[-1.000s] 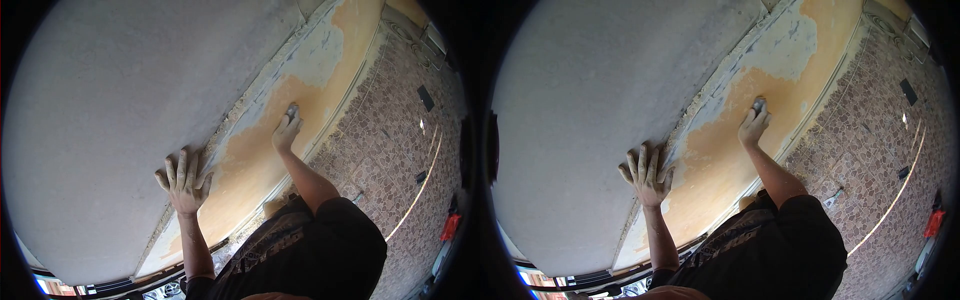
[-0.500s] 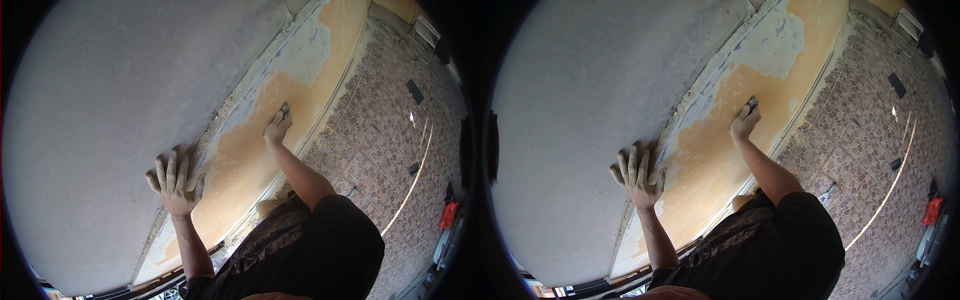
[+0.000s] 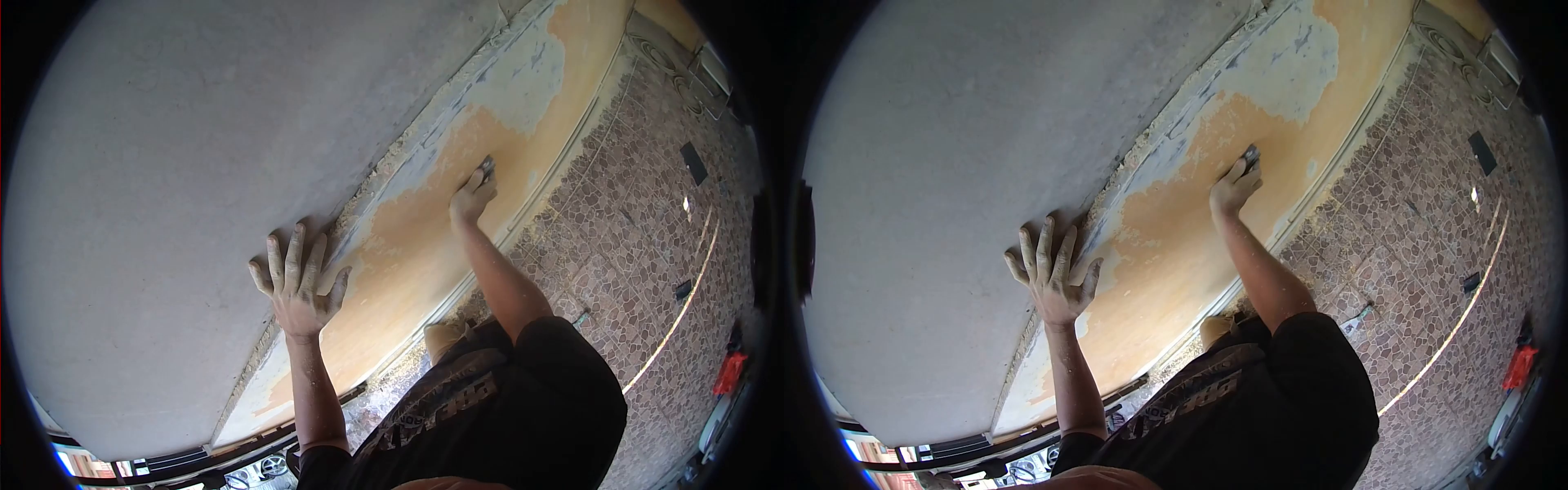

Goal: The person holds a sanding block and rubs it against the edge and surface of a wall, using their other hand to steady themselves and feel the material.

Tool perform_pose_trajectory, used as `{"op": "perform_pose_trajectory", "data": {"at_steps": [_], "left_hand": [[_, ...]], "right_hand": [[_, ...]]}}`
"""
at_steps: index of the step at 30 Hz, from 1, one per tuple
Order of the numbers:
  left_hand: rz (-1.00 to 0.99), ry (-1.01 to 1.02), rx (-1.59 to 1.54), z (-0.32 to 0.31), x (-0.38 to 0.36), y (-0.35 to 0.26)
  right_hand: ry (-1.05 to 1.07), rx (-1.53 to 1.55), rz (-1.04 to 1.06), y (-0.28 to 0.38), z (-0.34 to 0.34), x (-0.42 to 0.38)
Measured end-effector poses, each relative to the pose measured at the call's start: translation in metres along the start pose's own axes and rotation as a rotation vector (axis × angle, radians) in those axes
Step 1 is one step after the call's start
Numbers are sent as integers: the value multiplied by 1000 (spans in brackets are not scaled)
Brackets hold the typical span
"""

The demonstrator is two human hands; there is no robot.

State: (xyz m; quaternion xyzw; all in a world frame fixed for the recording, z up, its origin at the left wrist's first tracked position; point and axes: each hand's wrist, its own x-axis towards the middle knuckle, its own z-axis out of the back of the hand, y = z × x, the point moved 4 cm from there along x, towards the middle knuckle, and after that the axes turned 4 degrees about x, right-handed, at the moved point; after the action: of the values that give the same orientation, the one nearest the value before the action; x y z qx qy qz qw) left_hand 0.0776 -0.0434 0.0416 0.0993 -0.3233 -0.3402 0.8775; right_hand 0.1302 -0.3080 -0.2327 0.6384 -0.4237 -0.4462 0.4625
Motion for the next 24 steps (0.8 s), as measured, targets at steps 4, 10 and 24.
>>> {"op": "perform_pose_trajectory", "data": {"at_steps": [4, 10, 24], "left_hand": [[-6, -13, -2, 0, -3, 2], [-27, -37, -77, 3, -7, 6], [14, -92, -31, 5, -1, 2]], "right_hand": [[275, 181, 163, -24, 3, -136], [197, 378, -253, 37, 2, -3], [43, -30, 116, 95, -10, 20]]}}
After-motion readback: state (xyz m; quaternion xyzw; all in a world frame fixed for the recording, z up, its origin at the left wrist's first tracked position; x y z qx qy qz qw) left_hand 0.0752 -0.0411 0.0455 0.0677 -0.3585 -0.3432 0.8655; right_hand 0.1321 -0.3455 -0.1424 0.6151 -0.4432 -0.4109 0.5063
